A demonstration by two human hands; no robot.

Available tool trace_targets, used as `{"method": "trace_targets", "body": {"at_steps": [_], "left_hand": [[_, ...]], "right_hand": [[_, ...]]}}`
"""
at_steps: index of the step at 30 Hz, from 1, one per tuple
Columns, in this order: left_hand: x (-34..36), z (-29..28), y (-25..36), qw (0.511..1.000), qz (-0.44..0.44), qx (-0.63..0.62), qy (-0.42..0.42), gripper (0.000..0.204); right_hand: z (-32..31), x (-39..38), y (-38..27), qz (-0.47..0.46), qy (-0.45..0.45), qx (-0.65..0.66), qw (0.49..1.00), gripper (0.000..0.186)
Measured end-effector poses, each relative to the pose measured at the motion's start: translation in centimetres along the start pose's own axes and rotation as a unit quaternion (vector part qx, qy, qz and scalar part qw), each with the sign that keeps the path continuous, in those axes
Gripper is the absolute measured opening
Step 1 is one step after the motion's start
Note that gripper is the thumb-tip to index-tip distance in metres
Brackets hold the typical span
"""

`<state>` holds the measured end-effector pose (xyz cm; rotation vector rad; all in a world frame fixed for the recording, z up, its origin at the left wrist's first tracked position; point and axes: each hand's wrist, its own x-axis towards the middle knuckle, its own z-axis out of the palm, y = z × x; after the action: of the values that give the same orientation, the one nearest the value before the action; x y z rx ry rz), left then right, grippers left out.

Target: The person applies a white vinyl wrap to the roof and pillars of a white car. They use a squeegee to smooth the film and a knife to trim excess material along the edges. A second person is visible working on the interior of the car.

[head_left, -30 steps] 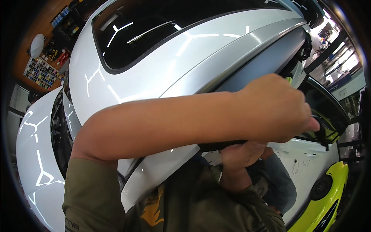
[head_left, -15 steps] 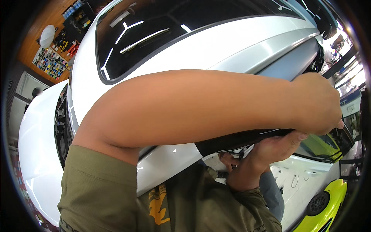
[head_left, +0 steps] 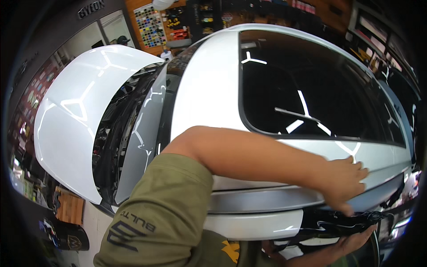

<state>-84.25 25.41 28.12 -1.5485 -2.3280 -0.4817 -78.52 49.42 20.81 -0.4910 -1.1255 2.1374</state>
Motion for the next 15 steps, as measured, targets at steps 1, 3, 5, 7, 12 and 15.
{"method": "trace_targets", "body": {"at_steps": [1,3,5,7,12,15], "left_hand": [[-3.3,-0.8,-0.3,0.999,-0.025,-0.025,-0.005,0.064],[-8.2,-1.9,-0.1,0.993,-0.076,-0.089,0.003,0.060],[-10.3,-2.3,1.7,0.973,-0.137,-0.184,0.036,0.056],[-9.9,-2.1,1.3,0.959,-0.134,-0.243,0.053,0.053],[-8.5,-1.5,0.9,0.956,-0.160,-0.230,0.085,0.043],[-10.1,-3.5,1.2,0.955,-0.191,-0.200,0.109,0.042]], "right_hand": [[-1.8,2.4,1.2,-0.034,-0.074,-0.056,0.995,0.058],[-3.0,4.9,2.4,-0.122,-0.138,-0.128,0.974,0.058],[-2.0,3.7,-1.1,-0.219,-0.122,-0.182,0.951,0.059],[-2.0,2.3,-4.7,-0.335,-0.083,-0.242,0.907,0.059],[3.7,-7.1,-5.8,-0.427,-0.434,-0.493,0.622,0.052],[5.7,-10.2,-3.9,-0.404,-0.481,-0.535,0.565,0.046]]}}
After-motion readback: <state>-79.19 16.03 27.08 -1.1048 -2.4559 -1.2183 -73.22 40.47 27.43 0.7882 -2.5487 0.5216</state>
